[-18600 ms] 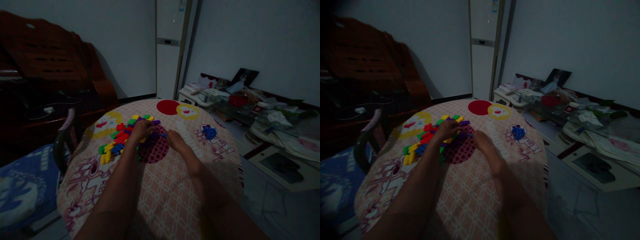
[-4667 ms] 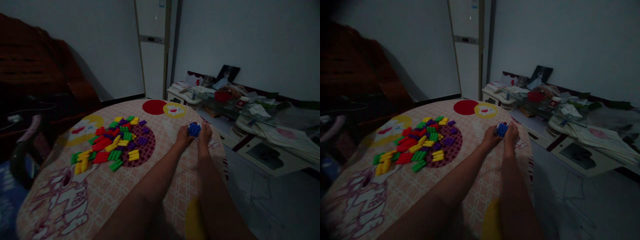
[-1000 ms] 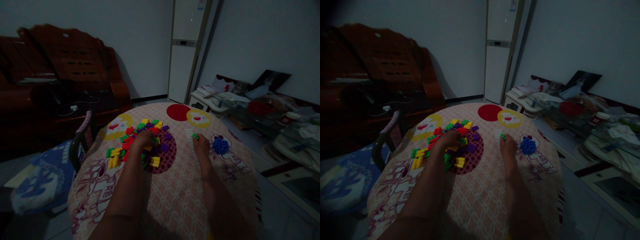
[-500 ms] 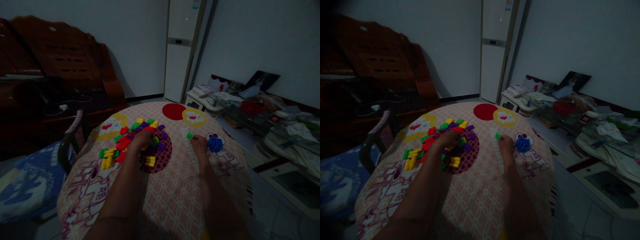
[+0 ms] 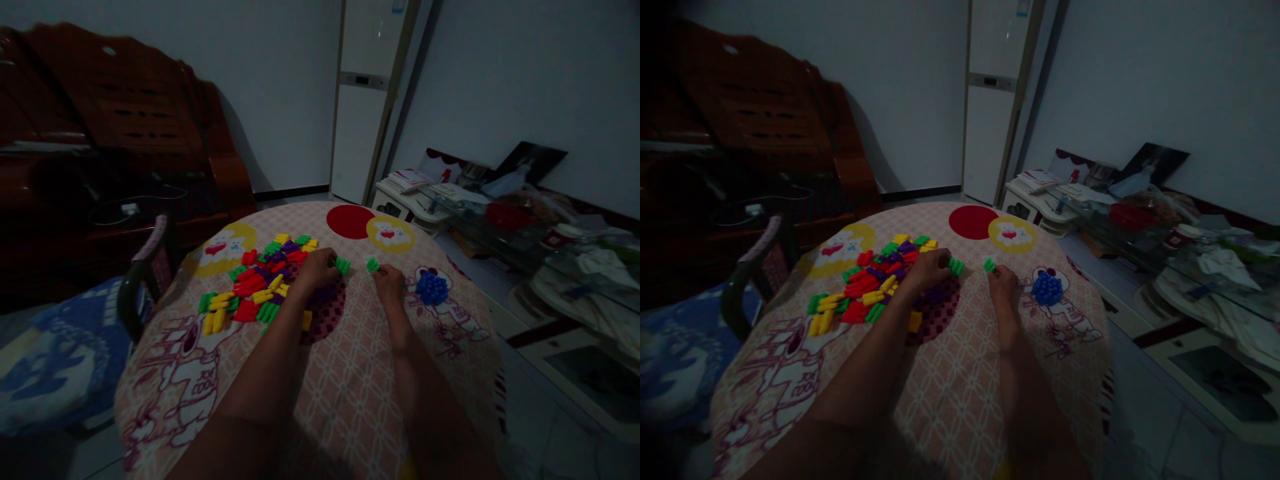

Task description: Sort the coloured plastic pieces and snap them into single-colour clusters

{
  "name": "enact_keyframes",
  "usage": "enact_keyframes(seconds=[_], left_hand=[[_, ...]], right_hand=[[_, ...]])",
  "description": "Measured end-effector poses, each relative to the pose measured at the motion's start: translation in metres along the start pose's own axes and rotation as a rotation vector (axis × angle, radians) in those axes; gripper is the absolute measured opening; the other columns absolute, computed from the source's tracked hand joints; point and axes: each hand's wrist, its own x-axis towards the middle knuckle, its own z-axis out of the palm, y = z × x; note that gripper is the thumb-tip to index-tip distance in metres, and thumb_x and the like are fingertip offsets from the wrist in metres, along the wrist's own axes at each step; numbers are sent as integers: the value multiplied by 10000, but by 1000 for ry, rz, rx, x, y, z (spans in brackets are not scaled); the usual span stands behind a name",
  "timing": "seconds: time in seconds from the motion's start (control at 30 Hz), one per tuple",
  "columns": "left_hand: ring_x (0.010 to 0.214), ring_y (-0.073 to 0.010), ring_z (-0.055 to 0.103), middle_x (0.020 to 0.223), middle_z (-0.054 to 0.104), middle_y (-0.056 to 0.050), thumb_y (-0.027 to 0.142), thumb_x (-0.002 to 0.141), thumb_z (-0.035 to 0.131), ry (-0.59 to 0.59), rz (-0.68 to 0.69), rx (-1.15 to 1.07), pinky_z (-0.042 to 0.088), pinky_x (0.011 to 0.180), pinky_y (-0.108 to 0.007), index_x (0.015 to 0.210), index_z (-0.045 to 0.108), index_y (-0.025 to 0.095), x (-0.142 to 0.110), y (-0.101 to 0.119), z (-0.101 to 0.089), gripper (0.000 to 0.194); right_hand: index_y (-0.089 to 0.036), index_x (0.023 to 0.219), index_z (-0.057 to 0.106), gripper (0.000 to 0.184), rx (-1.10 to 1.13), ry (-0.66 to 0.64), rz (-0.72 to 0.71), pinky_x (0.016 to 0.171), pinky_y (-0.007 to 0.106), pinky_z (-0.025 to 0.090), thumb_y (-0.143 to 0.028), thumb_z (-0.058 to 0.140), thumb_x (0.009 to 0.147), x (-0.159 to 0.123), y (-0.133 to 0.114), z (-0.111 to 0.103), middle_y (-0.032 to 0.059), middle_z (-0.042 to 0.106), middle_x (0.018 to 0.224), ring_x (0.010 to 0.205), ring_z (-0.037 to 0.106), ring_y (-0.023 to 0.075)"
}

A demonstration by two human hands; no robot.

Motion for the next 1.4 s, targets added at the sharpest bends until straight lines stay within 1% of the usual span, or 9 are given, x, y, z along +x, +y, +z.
enact_keyframes(seconds=[0.13, 0.3, 0.43, 0.57, 0.9, 1.07, 1.2, 1.3, 1.4], left_hand=[[857, -189, 655, 938, 727, -70, 89, 741, 571, 53, 134, -120, 505, 819, -292, 1007, 691, 154, 12, 24, 38, 299], [923, -205, 648, 982, 725, -82, 58, 753, 520, 65, 79, -155, 511, 871, -327, 990, 673, 172, 22, 39, 72, 304], [984, -225, 647, 1023, 714, -113, 88, 802, 509, 79, 26, -183, 508, 906, -354, 1003, 664, 162, 22, 39, 90, 265], [1050, -229, 651, 1111, 703, -125, 76, 794, 527, 122, 13, -241, 505, 963, -370, 1168, 628, 152, 18, 34, 97, 395], [1078, -231, 659, 1183, 696, -137, 59, 743, 599, 75, 14, -357, 514, 985, -364, 1297, 562, 129, 14, 35, 97, 559], [1119, -256, 647, 1208, 689, -167, 68, 759, 604, 87, 28, -379, 506, 1004, -380, 1278, 583, 107, 10, 41, 97, 521], [1158, -249, 636, 1280, 659, -176, 49, 796, 550, 88, 42, -364, 493, 1035, -393, 1308, 564, 111, 11, 42, 98, 516], [1151, -246, 637, 1293, 641, -189, 66, 799, 578, 135, 59, -335, 507, 1018, -384, 1290, 573, 95, 19, 34, 79, 492], [1084, -231, 655, 1269, 643, -166, 97, 820, 581, 311, 29, -294, 535, 960, -380, 1272, 592, 125, 26, 5, 34, 453]], right_hand=[[-208, 761, 742, 156, -25, 13, 15, 652, 267, 446, -315, 628, 756, 0, 2, -2, 55, 735, 730, 698, 645, 187], [-214, 828, 757, 192, -63, -13, -21, 674, 283, 453, -318, 606, 772, 0, 7, -6, 76, 756, 797, 756, 666, 216], [-211, 812, 758, 185, -54, -36, -30, 700, 287, 469, -294, 605, 751, 2, 9, -6, 73, 764, 815, 768, 672, 213], [-219, 826, 768, 195, -24, -47, -11, 708, 297, 482, -293, 625, 717, 2, 10, -7, 57, 767, 807, 767, 679, 219], [-214, 955, 777, 364, 46, -116, 48, 780, 350, 531, -257, 571, 658, 1, 10, -13, 74, 784, 899, 882, 715, 278], [-192, 1111, 733, 494, 80, -188, -2, 831, 368, 540, -284, 664, 631, 4, 17, -12, 100, 771, 1052, 935, 711, 278], [-180, 1068, 731, 441, 0, -147, -91, 871, 395, 524, -345, 701, 660, 4, 17, -6, 117, 760, 1045, 950, 696, 285], [-163, 1018, 734, 381, -56, -81, -157, 877, 402, 512, -333, 666, 684, 2, 16, -1, 134, 752, 1014, 928, 684, 280], [-173, 988, 737, 347, -61, -56, -164, 850, 390, 510, -334, 648, 694, 2, 17, 1, 119, 751, 952, 871, 675, 261]])
